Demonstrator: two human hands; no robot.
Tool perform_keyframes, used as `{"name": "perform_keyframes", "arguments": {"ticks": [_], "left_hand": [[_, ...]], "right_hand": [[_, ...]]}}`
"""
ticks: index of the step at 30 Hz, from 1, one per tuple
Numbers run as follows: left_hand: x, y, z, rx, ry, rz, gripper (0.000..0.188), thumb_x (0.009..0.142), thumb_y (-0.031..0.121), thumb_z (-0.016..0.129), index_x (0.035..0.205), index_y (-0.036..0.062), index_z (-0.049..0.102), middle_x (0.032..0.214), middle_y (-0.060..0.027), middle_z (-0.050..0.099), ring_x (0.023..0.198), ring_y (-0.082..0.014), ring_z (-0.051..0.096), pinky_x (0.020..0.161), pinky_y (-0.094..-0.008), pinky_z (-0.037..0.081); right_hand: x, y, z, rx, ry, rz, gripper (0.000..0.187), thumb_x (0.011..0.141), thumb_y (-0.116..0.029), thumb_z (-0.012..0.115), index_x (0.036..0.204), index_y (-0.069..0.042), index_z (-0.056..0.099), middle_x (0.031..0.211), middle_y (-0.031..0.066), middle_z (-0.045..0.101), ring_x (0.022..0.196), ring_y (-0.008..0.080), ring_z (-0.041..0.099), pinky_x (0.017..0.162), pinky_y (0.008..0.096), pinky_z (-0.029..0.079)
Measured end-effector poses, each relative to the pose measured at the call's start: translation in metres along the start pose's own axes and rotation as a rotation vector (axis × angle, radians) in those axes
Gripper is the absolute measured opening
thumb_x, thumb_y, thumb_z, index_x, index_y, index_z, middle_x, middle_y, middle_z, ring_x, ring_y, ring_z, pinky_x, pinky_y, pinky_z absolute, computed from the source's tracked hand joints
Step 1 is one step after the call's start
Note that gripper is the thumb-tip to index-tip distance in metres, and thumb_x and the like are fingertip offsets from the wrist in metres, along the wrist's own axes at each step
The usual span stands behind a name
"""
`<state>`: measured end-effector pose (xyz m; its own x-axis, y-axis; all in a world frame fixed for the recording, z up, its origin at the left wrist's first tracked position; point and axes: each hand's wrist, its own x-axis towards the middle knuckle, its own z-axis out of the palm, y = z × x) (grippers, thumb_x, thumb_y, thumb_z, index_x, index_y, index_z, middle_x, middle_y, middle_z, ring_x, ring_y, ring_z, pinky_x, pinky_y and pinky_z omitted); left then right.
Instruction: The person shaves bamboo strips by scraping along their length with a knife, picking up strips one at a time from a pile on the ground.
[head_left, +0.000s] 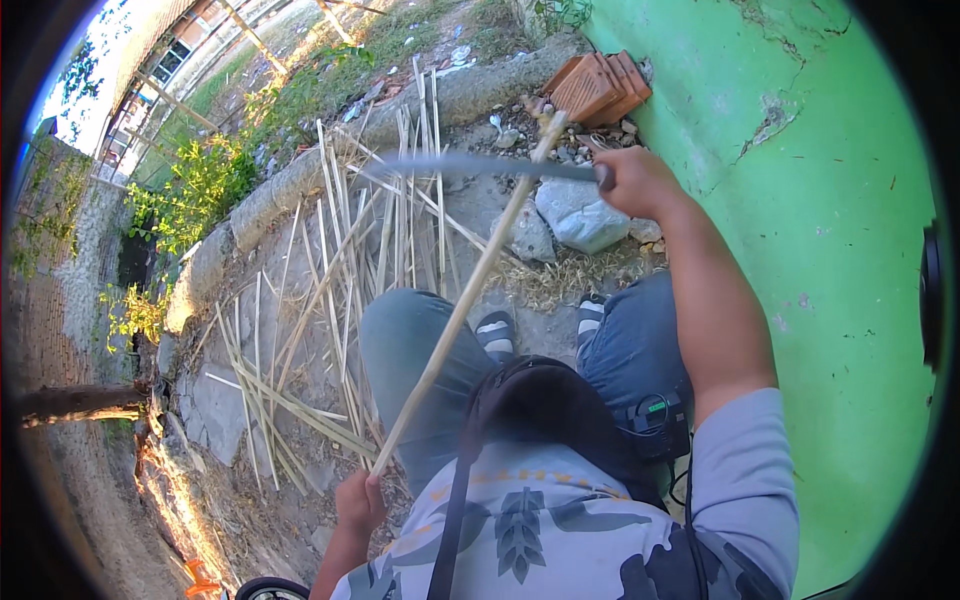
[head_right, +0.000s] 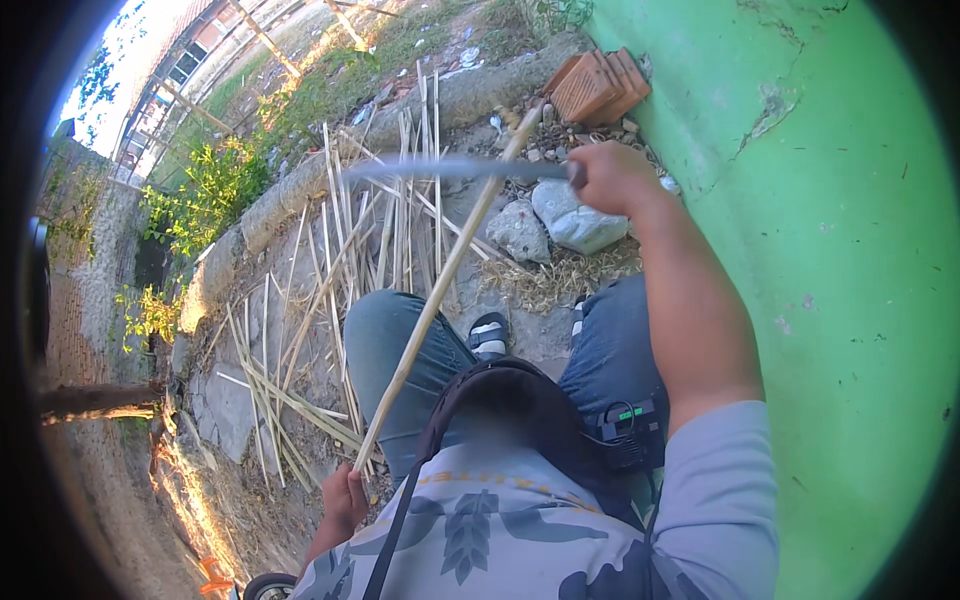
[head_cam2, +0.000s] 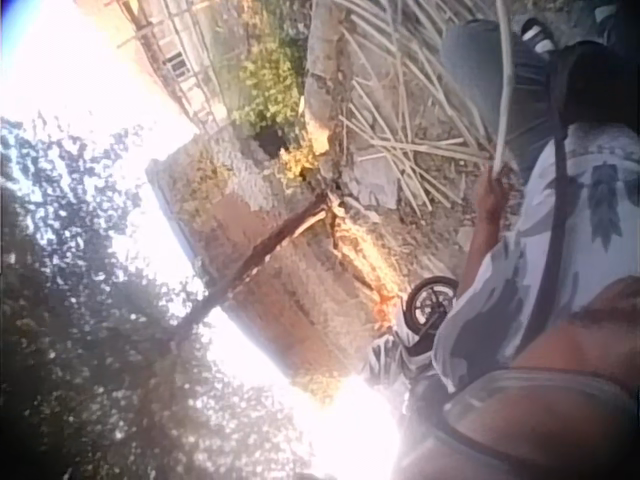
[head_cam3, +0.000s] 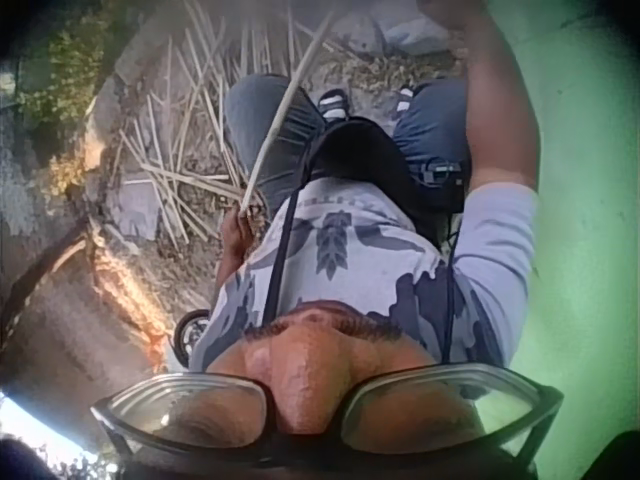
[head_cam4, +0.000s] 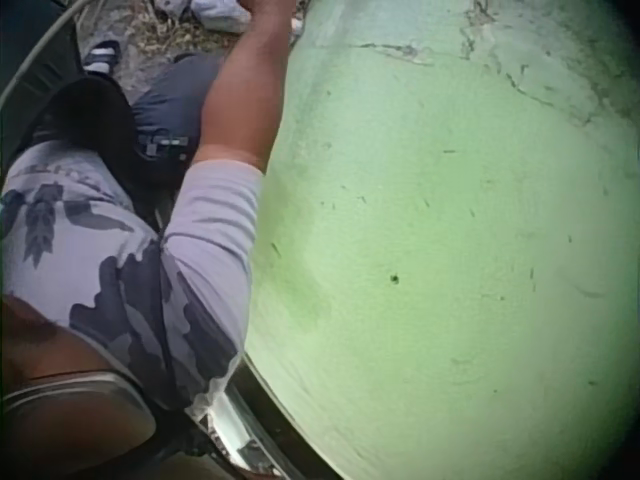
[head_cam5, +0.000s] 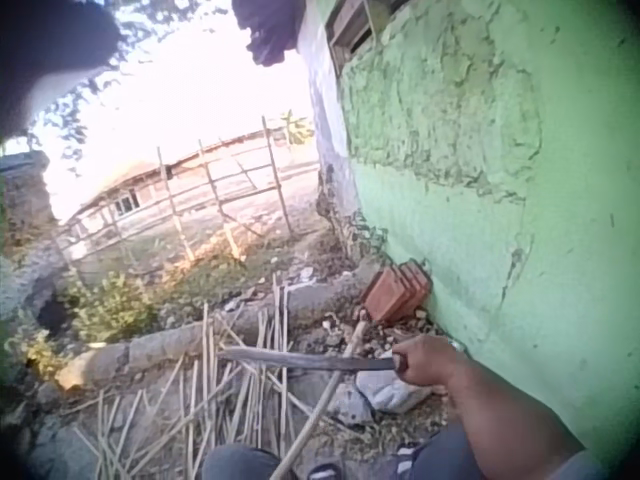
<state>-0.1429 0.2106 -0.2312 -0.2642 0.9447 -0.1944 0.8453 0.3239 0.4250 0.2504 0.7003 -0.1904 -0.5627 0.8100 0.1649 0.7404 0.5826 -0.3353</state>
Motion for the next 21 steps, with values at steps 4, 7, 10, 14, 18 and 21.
{"name": "perform_keyframes", "arguments": {"ticks": [4, 7, 10, 14, 18, 21], "left_hand": [[-0.007, -0.002, -0.003, -0.017, 0.025, -0.027, 0.041, 0.101, 0.034, 0.043, 0.076, 0.004, 0.053, 0.063, -0.0214, 0.055, 0.062, -0.0473, 0.057, 0.055, -0.0506, 0.044], [-0.015, -0.008, -0.011, -0.012, -0.003, -0.055, 0.041, 0.101, 0.035, 0.043, 0.077, 0.0035, 0.053, 0.065, -0.0226, 0.056, 0.065, -0.0483, 0.057, 0.056, -0.0513, 0.044], [-0.02, -0.01, -0.015, -0.034, -0.049, -0.109, 0.041, 0.102, 0.036, 0.043, 0.079, 0.0023, 0.053, 0.067, -0.0232, 0.057, 0.066, -0.0474, 0.058, 0.058, -0.051, 0.044], [-0.025, 0.006, -0.02, -0.222, -0.112, -0.225, 0.043, 0.102, 0.037, 0.044, 0.084, 0.0005, 0.057, 0.069, -0.0217, 0.059, 0.065, -0.0415, 0.061, 0.059, -0.0474, 0.045], [-0.034, -0.01, -0.001, -0.308, -0.083, -0.218, 0.042, 0.103, 0.037, 0.043, 0.087, 0.0005, 0.059, 0.068, -0.0193, 0.059, 0.063, -0.038, 0.061, 0.059, -0.0445, 0.045], [-0.023, -0.009, 0.007, -0.238, -0.088, -0.203, 0.043, 0.103, 0.037, 0.043, 0.086, 0.0005, 0.058, 0.067, -0.0193, 0.059, 0.063, -0.0389, 0.06, 0.059, -0.0443, 0.045]], "right_hand": [[0.009, 0.019, 0.017, 0.109, 0.002, 0.342, 0.021, 0.075, -0.022, 0.067, 0.093, -0.013, 0.071, 0.094, 0.0151, 0.071, 0.09, 0.0347, 0.068, 0.078, 0.0455, 0.053], [0.002, -0.006, 0.004, 0.103, -0.069, 0.308, 0.022, 0.075, -0.022, 0.067, 0.095, -0.012, 0.071, 0.094, 0.0155, 0.071, 0.092, 0.0356, 0.067, 0.079, 0.0462, 0.053], [-0.004, -0.026, -0.012, 0.095, 0.004, 0.243, 0.021, 0.075, -0.023, 0.068, 0.093, -0.012, 0.071, 0.091, 0.0162, 0.07, 0.09, 0.0357, 0.067, 0.079, 0.0463, 0.053], [-0.011, -0.06, -0.022, 0.009, -0.015, 0.05, 0.016, 0.076, -0.023, 0.067, 0.087, -0.012, 0.07, 0.086, 0.0158, 0.07, 0.086, 0.0353, 0.068, 0.077, 0.047, 0.053], [-0.016, -0.071, -0.024, -0.077, -0.084, -0.123, 0.012, 0.078, -0.023, 0.065, 0.084, -0.013, 0.068, 0.084, 0.0154, 0.07, 0.083, 0.0349, 0.068, 0.076, 0.0481, 0.053], [-0.013, -0.025, -0.019, -0.042, 0.005, 0.162, 0.014, 0.079, -0.023, 0.065, 0.087, -0.013, 0.07, 0.09, 0.0152, 0.071, 0.088, 0.0339, 0.069, 0.079, 0.0465, 0.054]]}}
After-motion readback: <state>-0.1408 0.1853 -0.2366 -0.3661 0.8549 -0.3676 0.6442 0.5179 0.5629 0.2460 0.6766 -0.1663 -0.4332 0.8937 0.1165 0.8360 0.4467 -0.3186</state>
